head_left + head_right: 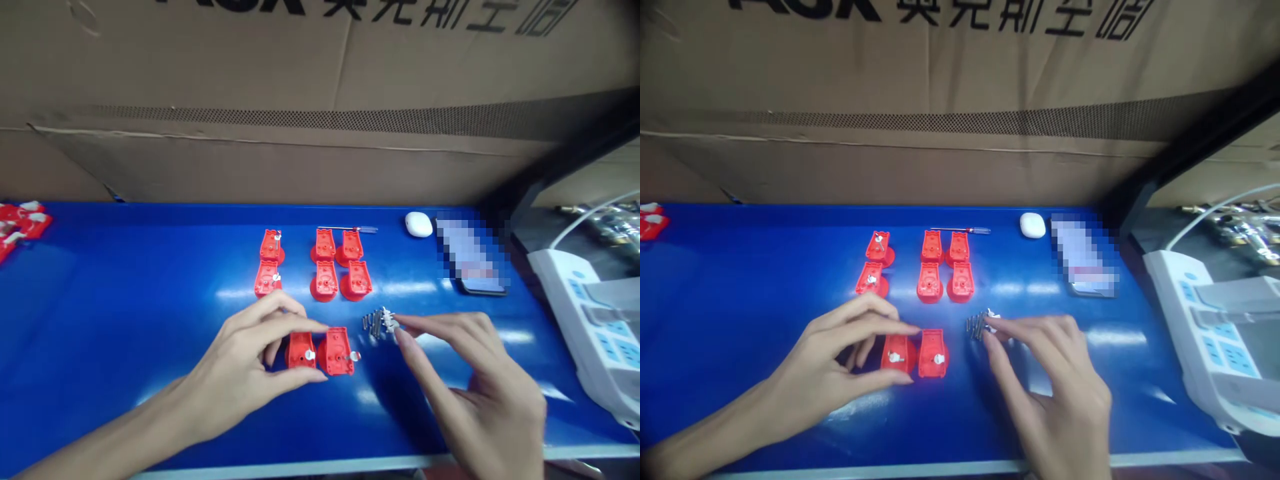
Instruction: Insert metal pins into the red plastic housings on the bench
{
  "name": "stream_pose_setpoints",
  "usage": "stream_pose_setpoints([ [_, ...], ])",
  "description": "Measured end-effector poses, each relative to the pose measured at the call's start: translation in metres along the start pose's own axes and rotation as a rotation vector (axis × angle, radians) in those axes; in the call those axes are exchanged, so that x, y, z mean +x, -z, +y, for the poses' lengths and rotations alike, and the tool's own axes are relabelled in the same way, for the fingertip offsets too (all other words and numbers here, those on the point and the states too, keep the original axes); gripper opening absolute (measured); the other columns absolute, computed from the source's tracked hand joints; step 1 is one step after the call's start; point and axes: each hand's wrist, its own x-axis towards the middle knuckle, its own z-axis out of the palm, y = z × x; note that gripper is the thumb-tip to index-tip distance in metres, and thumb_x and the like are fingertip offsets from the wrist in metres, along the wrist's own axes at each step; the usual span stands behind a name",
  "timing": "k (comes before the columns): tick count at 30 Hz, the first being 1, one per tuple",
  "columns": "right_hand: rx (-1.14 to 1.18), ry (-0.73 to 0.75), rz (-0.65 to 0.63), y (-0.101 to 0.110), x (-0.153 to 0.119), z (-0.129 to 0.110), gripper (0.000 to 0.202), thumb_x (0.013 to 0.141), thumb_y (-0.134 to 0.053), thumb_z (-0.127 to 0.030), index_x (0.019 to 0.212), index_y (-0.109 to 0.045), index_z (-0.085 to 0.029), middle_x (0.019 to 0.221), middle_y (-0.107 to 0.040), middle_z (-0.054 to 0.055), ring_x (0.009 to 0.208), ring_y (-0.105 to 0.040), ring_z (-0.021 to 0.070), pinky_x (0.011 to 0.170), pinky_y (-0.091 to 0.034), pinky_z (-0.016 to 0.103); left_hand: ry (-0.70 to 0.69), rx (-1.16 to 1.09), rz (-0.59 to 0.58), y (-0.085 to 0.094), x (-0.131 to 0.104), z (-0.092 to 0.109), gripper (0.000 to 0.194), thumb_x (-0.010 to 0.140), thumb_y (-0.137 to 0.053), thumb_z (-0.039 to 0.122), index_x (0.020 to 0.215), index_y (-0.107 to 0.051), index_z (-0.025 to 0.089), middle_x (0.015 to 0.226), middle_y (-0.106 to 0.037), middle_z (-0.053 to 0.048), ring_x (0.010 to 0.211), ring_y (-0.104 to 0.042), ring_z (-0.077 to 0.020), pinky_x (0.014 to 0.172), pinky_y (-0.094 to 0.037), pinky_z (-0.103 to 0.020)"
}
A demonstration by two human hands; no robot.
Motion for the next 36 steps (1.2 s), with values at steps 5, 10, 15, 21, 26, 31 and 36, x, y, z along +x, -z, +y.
stream_pose_setpoints([
  [5, -0.07, 0.059, -0.133, -0.014, -0.018, 0.022, 0.02, 0.107, -0.072, -0.03, 0.126, -0.076, -0.03, 0.106, -0.073, 0.004, 0.099, -0.061, 0.0255, 0.09, -0.049, 0.045, 0.031, 0.094, -0.083, 0.005, 0.003, 0.002, 0.063, 0.087, -0.096, 0.035, 0.143, -0.069, 0.041, 0.133, -0.065, 0.0, 0.068, -0.049, -0.0084, 0.06, -0.049, -0.023],
  [10, -0.12, 0.081, -0.151, -0.022, -0.023, 0.026, 0.027, 0.109, -0.069, -0.03, 0.136, -0.074, -0.03, 0.106, -0.067, 0.007, 0.099, -0.057, 0.0258, 0.089, -0.05, 0.044, 0.038, 0.151, -0.125, 0.004, 0.004, -0.001, 0.067, 0.088, -0.094, 0.032, 0.147, -0.064, 0.042, 0.138, -0.065, 0.0, 0.067, -0.05, -0.0086, 0.063, -0.05, -0.023],
  [15, -0.171, 0.094, -0.159, -0.025, -0.013, 0.025, 0.033, 0.109, -0.069, -0.031, 0.142, -0.073, -0.028, 0.104, -0.06, 0.008, 0.096, -0.054, 0.0256, 0.086, -0.051, 0.043, 0.029, 0.165, -0.14, 0.004, 0.004, -0.003, 0.068, 0.088, -0.094, 0.034, 0.149, -0.064, 0.039, 0.136, -0.067, -0.002, 0.079, -0.062, -0.0132, 0.073, -0.055, -0.026],
  [21, -0.204, 0.113, -0.17, -0.028, -0.004, 0.024, 0.026, 0.108, -0.07, -0.033, 0.132, -0.078, -0.023, 0.104, -0.06, 0.009, 0.096, -0.052, 0.0271, 0.087, -0.05, 0.045, 0.036, 0.147, -0.154, 0.002, 0.005, -0.004, 0.069, 0.087, -0.095, 0.033, 0.148, -0.064, 0.038, 0.136, -0.068, -0.003, 0.1, -0.071, -0.0208, 0.088, -0.061, -0.034],
  [26, -0.234, 0.108, -0.178, -0.03, 0.0, 0.024, 0.022, 0.109, -0.069, -0.033, 0.125, -0.08, -0.023, 0.101, -0.061, 0.008, 0.094, -0.051, 0.027, 0.086, -0.048, 0.045, 0.038, 0.122, -0.162, 0.0, 0.006, -0.003, 0.07, 0.085, -0.096, 0.03, 0.147, -0.064, 0.036, 0.134, -0.068, -0.004, 0.11, -0.072, -0.0233, 0.099, -0.061, -0.038],
  [31, -0.209, 0.106, -0.171, -0.031, 0.001, 0.025, 0.017, 0.109, -0.068, -0.033, 0.117, -0.081, -0.024, 0.098, -0.062, 0.007, 0.093, -0.052, 0.0267, 0.086, -0.046, 0.044, 0.047, 0.125, -0.175, -0.001, 0.005, -0.003, 0.069, 0.086, -0.096, 0.034, 0.147, -0.065, 0.034, 0.133, -0.068, -0.004, 0.106, -0.072, -0.0231, 0.096, -0.062, -0.039],
  [36, -0.199, 0.106, -0.174, -0.031, 0.001, 0.025, 0.017, 0.109, -0.07, -0.033, 0.12, -0.08, -0.024, 0.098, -0.062, 0.007, 0.093, -0.052, 0.0267, 0.085, -0.046, 0.043, 0.048, 0.106, -0.177, -0.001, 0.006, -0.003, 0.069, 0.084, -0.098, 0.037, 0.146, -0.066, 0.033, 0.134, -0.069, -0.005, 0.112, -0.072, -0.025, 0.096, -0.061, -0.038],
])
